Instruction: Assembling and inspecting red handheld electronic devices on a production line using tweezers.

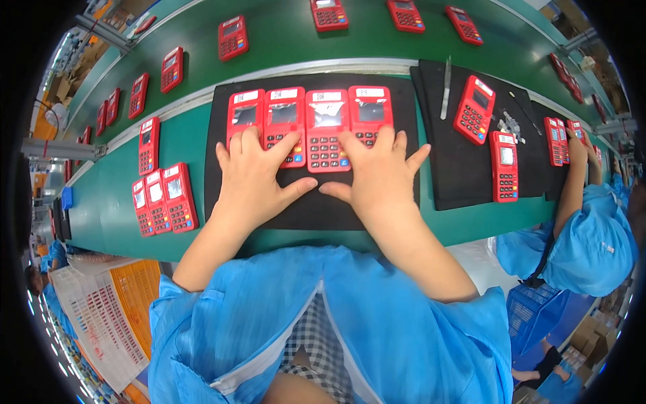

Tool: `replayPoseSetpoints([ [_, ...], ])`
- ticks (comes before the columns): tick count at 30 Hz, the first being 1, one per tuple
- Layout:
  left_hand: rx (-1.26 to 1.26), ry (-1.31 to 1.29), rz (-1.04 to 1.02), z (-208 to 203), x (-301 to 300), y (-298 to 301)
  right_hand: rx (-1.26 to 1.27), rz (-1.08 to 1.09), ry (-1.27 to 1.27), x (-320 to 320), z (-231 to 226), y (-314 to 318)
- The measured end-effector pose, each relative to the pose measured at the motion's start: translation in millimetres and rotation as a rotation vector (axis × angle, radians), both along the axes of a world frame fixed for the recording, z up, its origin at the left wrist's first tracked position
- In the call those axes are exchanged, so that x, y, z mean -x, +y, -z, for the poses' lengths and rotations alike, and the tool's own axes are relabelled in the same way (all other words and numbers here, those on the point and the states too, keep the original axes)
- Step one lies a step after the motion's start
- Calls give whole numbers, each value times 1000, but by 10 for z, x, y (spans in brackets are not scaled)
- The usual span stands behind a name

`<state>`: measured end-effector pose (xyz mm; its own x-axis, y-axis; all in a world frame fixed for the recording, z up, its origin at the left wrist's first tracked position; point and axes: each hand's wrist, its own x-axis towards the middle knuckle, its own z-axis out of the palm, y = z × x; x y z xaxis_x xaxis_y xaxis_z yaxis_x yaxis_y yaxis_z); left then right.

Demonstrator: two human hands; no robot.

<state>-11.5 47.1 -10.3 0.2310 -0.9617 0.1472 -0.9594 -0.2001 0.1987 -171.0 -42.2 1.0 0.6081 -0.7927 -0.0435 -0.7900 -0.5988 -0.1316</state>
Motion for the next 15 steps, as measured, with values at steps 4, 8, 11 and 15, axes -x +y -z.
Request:
replayPoseSetpoints([
  [4, -69, -20, -46, -69, 50, -31, -19, 12, 15, -2, -11, 2],
  [8, -135, 12, -56, -94, 54, -37, -1, -9, 7, 16, 14, 5],
  [11, -134, -14, -48, -83, 48, -30, 4, -33, -3, 16, -7, -2],
  [15, -146, -29, -46, -82, 50, -24, -1, -37, 2, 13, 6, -13],
])
